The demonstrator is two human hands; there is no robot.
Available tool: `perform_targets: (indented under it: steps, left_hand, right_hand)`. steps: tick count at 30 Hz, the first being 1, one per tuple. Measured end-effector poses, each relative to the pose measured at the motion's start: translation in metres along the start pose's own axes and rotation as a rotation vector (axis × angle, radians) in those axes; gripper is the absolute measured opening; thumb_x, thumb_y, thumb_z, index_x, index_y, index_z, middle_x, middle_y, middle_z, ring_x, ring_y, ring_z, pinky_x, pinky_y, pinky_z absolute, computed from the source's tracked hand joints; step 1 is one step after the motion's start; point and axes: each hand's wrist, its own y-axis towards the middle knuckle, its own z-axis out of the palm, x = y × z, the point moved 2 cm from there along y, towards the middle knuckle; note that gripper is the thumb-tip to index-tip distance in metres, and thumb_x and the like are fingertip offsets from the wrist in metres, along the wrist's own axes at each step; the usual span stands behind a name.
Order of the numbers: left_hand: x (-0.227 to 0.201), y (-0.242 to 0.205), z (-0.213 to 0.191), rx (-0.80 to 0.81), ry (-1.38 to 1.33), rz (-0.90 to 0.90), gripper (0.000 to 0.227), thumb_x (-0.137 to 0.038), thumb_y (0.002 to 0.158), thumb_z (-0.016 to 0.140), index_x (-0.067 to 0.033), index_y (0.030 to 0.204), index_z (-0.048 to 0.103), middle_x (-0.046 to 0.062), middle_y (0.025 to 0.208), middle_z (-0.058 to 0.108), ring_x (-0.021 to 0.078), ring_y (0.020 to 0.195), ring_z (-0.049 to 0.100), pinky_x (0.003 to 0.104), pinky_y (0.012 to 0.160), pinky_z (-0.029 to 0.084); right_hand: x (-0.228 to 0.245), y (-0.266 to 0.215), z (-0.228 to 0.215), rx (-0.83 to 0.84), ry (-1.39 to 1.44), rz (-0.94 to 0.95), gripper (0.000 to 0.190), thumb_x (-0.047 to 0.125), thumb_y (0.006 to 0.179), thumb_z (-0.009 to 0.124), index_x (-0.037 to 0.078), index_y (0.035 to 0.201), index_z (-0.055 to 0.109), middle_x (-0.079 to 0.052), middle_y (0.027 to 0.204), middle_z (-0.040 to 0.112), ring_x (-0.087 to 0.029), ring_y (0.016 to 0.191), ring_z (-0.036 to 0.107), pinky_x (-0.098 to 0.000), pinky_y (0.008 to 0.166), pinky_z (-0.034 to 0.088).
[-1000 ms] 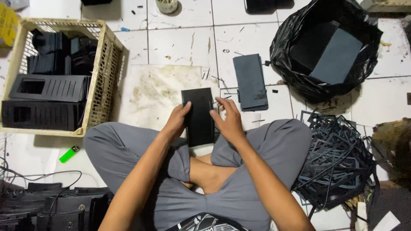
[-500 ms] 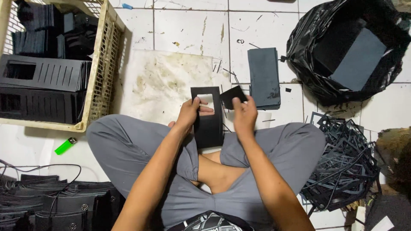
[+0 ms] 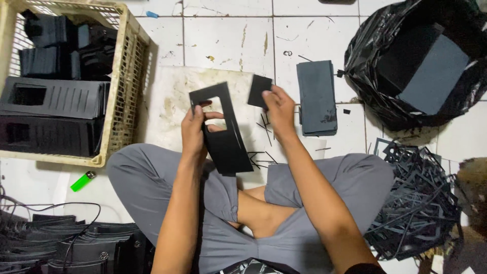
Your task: Organizing and stacking black leather cutouts on the floor
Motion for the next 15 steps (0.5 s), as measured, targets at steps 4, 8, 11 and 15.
perform_targets:
  steps: [4, 8, 11, 15]
  left_hand:
    - [0.023, 0.000, 0.000, 0.056, 0.013, -0.049, 0.046, -0.046, 0.106, 0.044, -0.0070, 0.130, 0.052, 0.027, 0.100, 0.073, 0.0287, 0.064, 0.076, 0.033, 0.049, 0.062]
    - [0.053, -0.003, 0.022, 0.176, 0.157, -0.115, 0.045, -0.038, 0.107, 0.041, -0.0023, 0.130, 0.054, 0.028, 0.099, 0.073, 0.0311, 0.063, 0.076, 0.036, 0.051, 0.063]
    - [0.057, -0.020, 0.051, 0.232, 0.359, -0.193, 0.036, -0.031, 0.099, 0.059, -0.0007, 0.117, 0.064, 0.026, 0.090, 0.073, 0.0321, 0.062, 0.075, 0.037, 0.052, 0.062]
    - [0.056, -0.038, 0.072, 0.252, 0.548, -0.288, 0.028, -0.031, 0.079, 0.086, -0.0048, 0.085, 0.077, 0.013, 0.065, 0.073, 0.0193, 0.058, 0.073, 0.026, 0.051, 0.058]
  right_hand:
    - [-0.015, 0.003, 0.016, 0.131, -0.456, 0.090, 0.053, 0.042, 0.101, 0.067, 0.008, 0.140, 0.060, -0.014, 0.120, 0.073, -0.028, 0.106, 0.073, -0.0387, 0.089, 0.058]
    - [-0.022, -0.028, -0.017, 0.165, -0.155, 0.123, 0.039, 0.031, 0.108, 0.055, 0.006, 0.136, 0.064, -0.015, 0.120, 0.069, -0.022, 0.101, 0.065, -0.0345, 0.084, 0.055]
    - [0.016, -0.073, -0.039, 0.166, -0.269, 0.092, 0.032, 0.035, 0.103, 0.064, 0.008, 0.120, 0.070, -0.010, 0.104, 0.067, -0.021, 0.096, 0.061, -0.0380, 0.082, 0.051]
    - [0.008, -0.116, -0.077, 0.101, -0.507, 0.157, 0.055, 0.044, 0.104, 0.063, 0.008, 0.062, 0.059, -0.005, 0.049, 0.054, -0.017, 0.055, 0.050, -0.0306, 0.055, 0.039]
